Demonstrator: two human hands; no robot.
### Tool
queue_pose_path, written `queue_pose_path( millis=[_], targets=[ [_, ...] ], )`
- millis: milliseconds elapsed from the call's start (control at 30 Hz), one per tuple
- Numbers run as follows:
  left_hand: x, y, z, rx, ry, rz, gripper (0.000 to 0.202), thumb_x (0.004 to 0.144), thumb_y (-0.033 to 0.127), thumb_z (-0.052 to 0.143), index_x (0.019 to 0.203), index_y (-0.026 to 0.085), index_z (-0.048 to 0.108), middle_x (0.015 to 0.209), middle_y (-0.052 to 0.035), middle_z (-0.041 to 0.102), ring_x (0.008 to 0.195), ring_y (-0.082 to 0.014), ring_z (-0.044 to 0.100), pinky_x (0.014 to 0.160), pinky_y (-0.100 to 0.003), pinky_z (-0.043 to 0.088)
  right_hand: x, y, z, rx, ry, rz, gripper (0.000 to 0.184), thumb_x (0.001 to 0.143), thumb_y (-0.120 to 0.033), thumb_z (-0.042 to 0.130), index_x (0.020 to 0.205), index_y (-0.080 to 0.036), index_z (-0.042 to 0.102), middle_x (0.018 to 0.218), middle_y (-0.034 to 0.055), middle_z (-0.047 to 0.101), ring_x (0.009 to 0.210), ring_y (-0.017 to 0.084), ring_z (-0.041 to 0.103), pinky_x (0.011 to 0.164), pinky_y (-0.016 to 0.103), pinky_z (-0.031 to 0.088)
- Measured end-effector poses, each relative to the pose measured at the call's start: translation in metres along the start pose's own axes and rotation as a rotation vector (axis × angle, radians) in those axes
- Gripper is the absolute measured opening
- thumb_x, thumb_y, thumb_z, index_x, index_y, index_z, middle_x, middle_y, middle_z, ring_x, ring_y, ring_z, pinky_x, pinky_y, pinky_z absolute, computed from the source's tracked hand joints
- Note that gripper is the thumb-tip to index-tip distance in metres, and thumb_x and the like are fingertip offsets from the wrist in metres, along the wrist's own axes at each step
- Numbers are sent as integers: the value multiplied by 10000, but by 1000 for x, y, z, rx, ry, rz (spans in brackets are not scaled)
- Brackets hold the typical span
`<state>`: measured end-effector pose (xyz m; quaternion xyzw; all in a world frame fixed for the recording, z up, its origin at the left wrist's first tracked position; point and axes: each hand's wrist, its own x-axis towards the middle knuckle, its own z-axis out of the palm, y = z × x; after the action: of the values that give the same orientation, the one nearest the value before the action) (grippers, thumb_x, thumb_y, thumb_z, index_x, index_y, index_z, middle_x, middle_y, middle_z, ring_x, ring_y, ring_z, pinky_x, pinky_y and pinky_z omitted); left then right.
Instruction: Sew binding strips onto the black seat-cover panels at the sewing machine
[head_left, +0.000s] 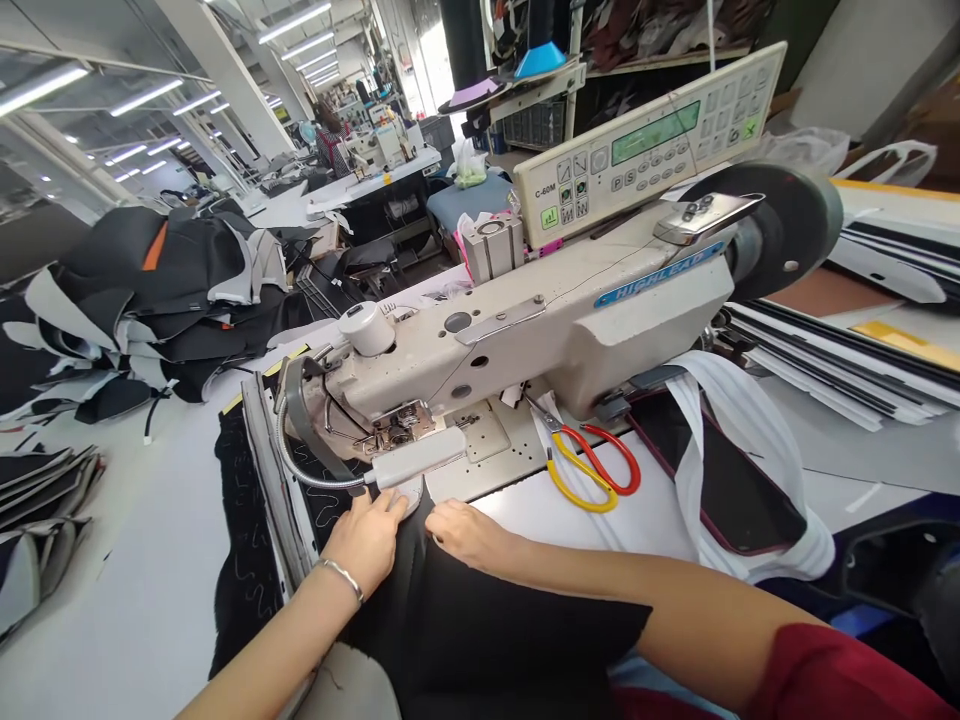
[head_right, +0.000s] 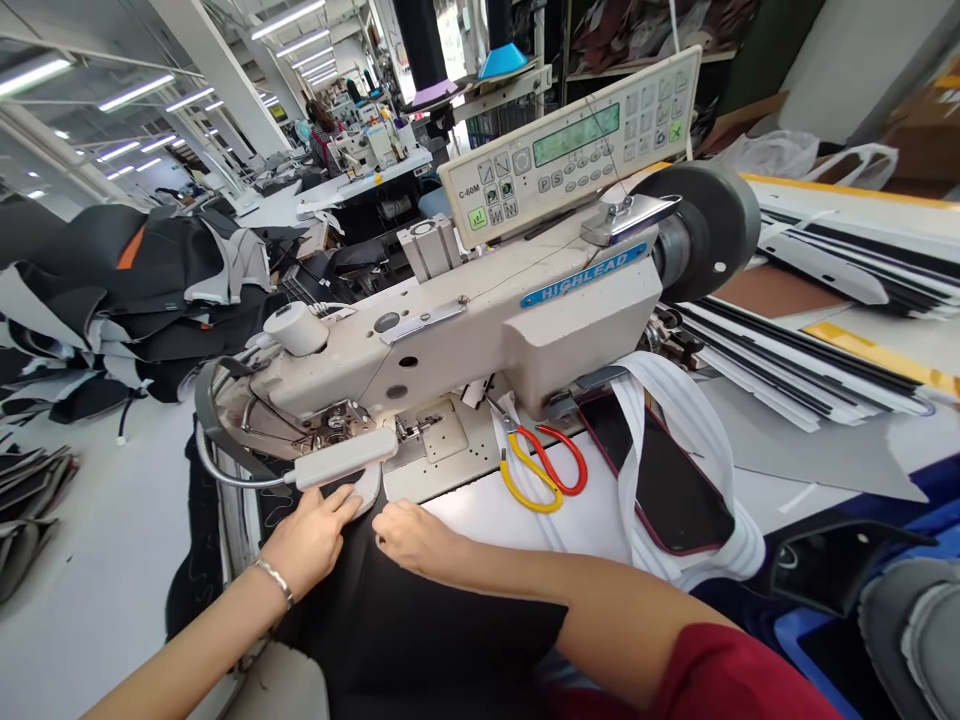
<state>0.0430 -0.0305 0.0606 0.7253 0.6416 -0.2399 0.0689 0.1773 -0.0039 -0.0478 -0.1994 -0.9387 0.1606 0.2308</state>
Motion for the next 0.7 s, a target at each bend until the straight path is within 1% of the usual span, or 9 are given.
queue_pose_path(
  millis=[100,167,367,533,600,700],
  targets=[
    [3,-1,0,9,-7,-42,525,719,72,356,1206,215,490,1255,-113,468,1056,-283,439,873,-396,396,0,-1,-2,-40,-27,2,173,821,-99,453,657,-145,483,642,21,492,581,136,430,566,240,359],
    [5,-3,1,18,-18,-61,518,721,93,373,1215,205,483,1242,-140,469,1071,-283,451,921,-403,354,1,-2,-4,-58,-39,6,162,815,-98,457,664,-141,497,646,25,501,585,137,434,564,238,361],
    [6,-5,1,-17,-27,-72,521,718,110,380,1221,208,475,1210,-154,491,1070,-290,475,927,-426,330,1,-4,-7,-87,-63,9,158,817,-102,455,674,-137,510,648,29,506,594,139,440,572,238,366],
    [9,-1,-1,11,-45,-62,526,716,93,367,1219,202,476,1207,-152,494,1070,-281,488,939,-424,318,0,-2,1,-67,-31,8,152,833,-105,440,698,-135,505,660,28,501,618,139,448,601,237,372],
    [12,0,-3,19,-54,-71,535,715,93,361,1230,196,463,1183,-155,511,1057,-283,499,917,-419,343,2,2,6,-45,-14,14,152,837,-105,434,707,-135,506,668,31,503,637,145,454,620,241,377],
    [19,2,-6,-9,-82,-102,544,720,91,346,1247,187,441,1075,-153,578,989,-285,541,856,-411,395,9,9,10,-14,-1,20,155,842,-120,438,704,-136,507,670,33,502,641,150,453,630,244,380]
  ],
)
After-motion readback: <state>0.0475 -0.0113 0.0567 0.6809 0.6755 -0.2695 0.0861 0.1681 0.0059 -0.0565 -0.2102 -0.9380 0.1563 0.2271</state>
